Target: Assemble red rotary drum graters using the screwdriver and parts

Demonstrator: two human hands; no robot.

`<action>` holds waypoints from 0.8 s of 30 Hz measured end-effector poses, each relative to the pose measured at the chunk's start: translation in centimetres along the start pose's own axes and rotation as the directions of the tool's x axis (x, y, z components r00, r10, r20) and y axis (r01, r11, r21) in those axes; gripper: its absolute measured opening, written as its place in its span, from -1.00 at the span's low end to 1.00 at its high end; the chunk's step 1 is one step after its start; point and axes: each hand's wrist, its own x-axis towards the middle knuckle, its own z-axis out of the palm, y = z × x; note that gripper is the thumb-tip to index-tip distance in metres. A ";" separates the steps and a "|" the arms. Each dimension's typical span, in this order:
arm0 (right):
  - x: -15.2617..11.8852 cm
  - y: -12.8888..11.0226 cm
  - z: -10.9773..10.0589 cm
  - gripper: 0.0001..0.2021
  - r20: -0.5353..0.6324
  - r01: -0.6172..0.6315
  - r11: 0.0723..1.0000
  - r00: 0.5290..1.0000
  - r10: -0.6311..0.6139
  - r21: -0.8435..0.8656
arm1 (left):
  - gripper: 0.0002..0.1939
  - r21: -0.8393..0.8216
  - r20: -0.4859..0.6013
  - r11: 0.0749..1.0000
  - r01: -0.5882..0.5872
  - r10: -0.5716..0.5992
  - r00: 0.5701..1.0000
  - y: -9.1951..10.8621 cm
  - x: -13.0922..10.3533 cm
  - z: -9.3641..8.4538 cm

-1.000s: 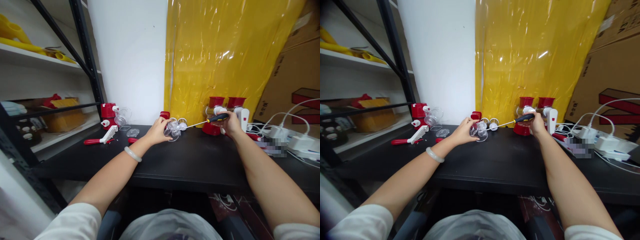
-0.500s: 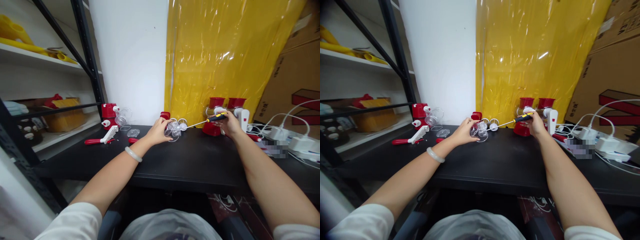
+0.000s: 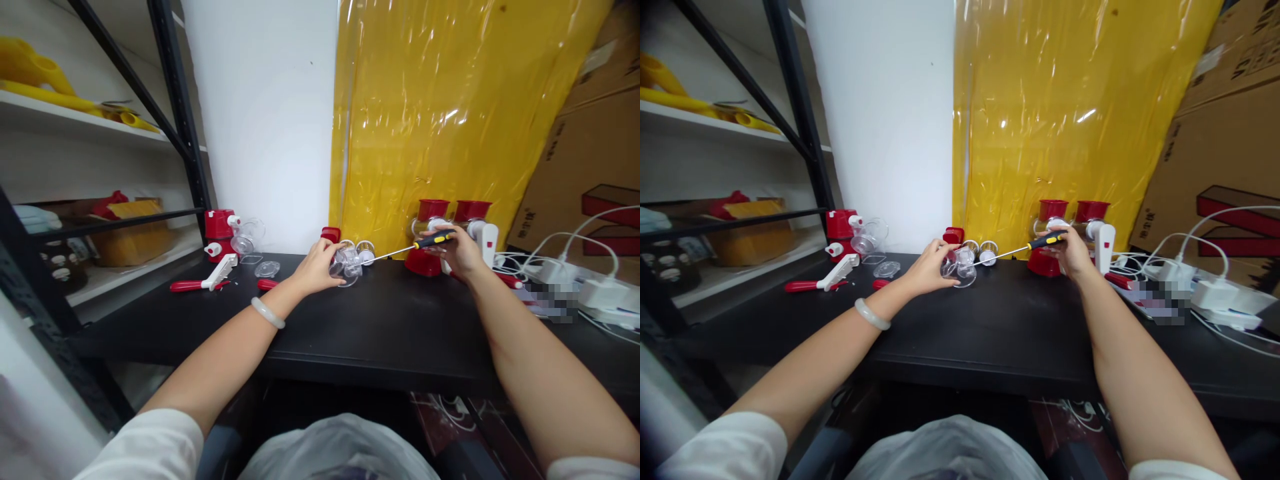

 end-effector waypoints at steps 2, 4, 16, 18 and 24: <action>-0.1 0.1 0.2 -0.88 -0.049 -0.002 0.999 0.999 0.000 -0.044 | -0.10 0.004 -0.003 1.000 -0.001 0.001 1.000 0.0 0.0 0.0; 0.0 0.3 0.2 -0.86 -0.102 0.028 0.992 0.994 -0.041 -0.119 | -0.10 0.009 0.000 1.000 0.000 0.000 1.000 -0.1 0.0 0.1; 0.1 0.7 0.0 -0.78 0.060 0.011 0.999 0.998 -0.013 0.031 | -0.14 0.015 0.011 1.000 0.026 -0.026 1.000 -0.1 0.0 -0.1; 0.1 0.9 0.1 -0.77 0.017 0.042 0.999 0.999 -0.042 -0.019 | -0.13 0.016 0.013 0.999 0.030 -0.031 0.999 -0.1 0.0 -0.1; 0.4 1.0 0.1 -0.70 -0.112 0.028 0.991 0.993 -0.043 -0.131 | -0.14 0.025 0.020 1.000 0.017 -0.017 1.000 0.2 0.0 -0.2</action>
